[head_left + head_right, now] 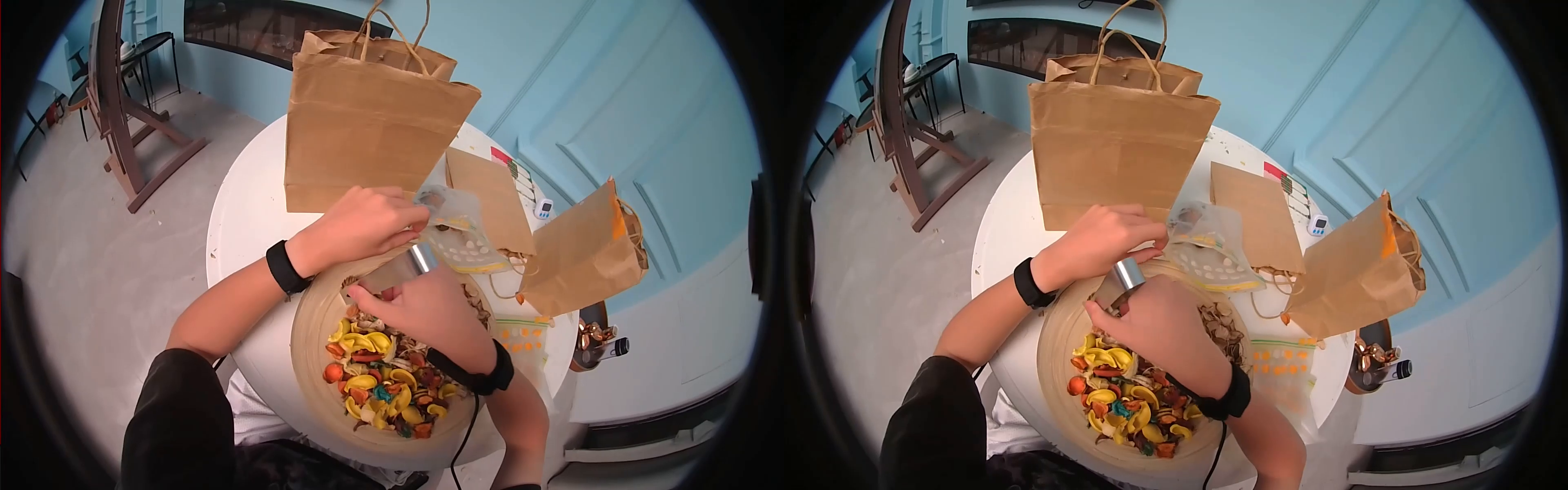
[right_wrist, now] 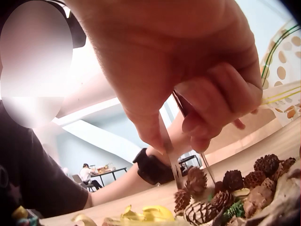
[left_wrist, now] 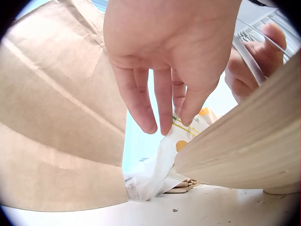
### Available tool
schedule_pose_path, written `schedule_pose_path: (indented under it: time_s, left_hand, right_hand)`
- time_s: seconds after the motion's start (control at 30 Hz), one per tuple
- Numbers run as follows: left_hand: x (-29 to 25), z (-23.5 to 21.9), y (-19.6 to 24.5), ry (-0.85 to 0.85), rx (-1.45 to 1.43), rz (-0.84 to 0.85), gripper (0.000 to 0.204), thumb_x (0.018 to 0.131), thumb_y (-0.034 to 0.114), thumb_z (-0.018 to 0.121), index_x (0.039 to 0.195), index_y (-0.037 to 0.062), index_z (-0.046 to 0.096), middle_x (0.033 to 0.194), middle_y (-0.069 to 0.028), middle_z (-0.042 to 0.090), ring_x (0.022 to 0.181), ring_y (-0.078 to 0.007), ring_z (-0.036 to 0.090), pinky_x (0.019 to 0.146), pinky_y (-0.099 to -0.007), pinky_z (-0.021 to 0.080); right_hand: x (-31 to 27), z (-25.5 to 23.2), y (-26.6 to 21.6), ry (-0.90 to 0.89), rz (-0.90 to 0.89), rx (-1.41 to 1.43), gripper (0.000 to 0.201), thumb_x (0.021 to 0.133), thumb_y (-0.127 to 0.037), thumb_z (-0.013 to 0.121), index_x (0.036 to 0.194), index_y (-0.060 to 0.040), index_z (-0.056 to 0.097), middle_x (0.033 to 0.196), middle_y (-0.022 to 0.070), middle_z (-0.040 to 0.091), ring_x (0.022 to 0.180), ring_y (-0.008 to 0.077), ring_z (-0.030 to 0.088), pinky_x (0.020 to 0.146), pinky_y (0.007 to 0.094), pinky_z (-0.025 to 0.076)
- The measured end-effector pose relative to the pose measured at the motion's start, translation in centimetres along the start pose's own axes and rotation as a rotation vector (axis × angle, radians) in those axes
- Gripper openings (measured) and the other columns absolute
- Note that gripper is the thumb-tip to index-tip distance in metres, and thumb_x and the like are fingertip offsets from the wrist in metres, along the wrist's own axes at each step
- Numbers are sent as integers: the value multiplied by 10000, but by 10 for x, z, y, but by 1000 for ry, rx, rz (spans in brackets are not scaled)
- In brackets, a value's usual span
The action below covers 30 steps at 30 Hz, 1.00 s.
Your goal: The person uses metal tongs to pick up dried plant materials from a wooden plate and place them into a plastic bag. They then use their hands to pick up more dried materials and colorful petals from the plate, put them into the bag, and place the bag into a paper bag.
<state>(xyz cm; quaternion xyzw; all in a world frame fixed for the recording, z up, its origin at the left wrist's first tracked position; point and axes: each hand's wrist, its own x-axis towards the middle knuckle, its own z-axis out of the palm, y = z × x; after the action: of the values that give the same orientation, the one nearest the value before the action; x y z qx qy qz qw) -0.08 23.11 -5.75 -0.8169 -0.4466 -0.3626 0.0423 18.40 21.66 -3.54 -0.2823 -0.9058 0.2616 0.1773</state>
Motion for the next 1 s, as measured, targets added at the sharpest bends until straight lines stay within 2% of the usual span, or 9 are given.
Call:
schedule_pose_path:
  time_s: [0.1,0.2,0.3,0.33,0.63,0.73,0.93,1.0]
  left_hand:
    - [0,2,-1,15,-9,10,92,928,206,686,920,133,630,771,-78,642,816,-293,674,642,-446,526]
    - [-2,4,-3,24,-23,18,100,918,200,688,912,123,625,776,-88,645,822,-303,678,645,-447,528]
    - [-1,2,-2,17,-28,14,100,913,193,697,920,121,627,796,-81,656,840,-292,680,653,-441,532]
    - [-1,1,-2,9,-21,6,102,913,195,706,932,127,632,813,-67,666,853,-275,679,657,-433,536]
    - [-2,2,-4,15,-24,14,129,892,194,732,944,129,632,836,-57,681,866,-267,679,658,-428,535]
    - [-1,0,-3,0,-24,7,138,893,193,731,948,123,625,838,-55,683,863,-271,674,654,-429,532]
    - [-2,1,-4,16,-54,12,115,903,189,700,942,99,642,811,-84,690,865,-291,683,651,-450,528]
    - [-1,0,-3,6,-50,5,118,906,192,700,944,97,642,815,-84,692,871,-292,683,656,-451,530]
  right_hand:
    - [-2,4,4,-2,74,24,465,873,-441,758,670,-31,673,520,87,602,496,288,600,528,402,473]
    - [-5,-27,-10,22,118,26,381,878,-383,771,795,-20,691,598,59,625,529,204,592,533,357,458]
    - [-10,-51,-13,70,143,181,291,881,-312,813,905,-32,735,688,-34,603,595,81,477,554,279,400]
    - [-11,-56,-9,45,134,155,296,876,-301,824,936,-27,728,702,-40,593,618,65,474,554,278,393]
    - [-5,-11,-3,54,94,89,293,887,-308,812,924,-42,695,677,-39,543,603,86,459,564,284,385]
    - [-4,-18,-12,102,77,169,291,888,-306,807,902,-37,697,655,-27,529,588,99,451,553,296,371]
    - [-11,-43,-9,152,155,45,324,890,-292,808,795,-5,690,614,-18,529,575,94,448,539,300,359]
    - [-14,-48,-6,174,198,45,294,893,-277,801,815,-7,710,612,-16,536,559,98,457,530,294,366]
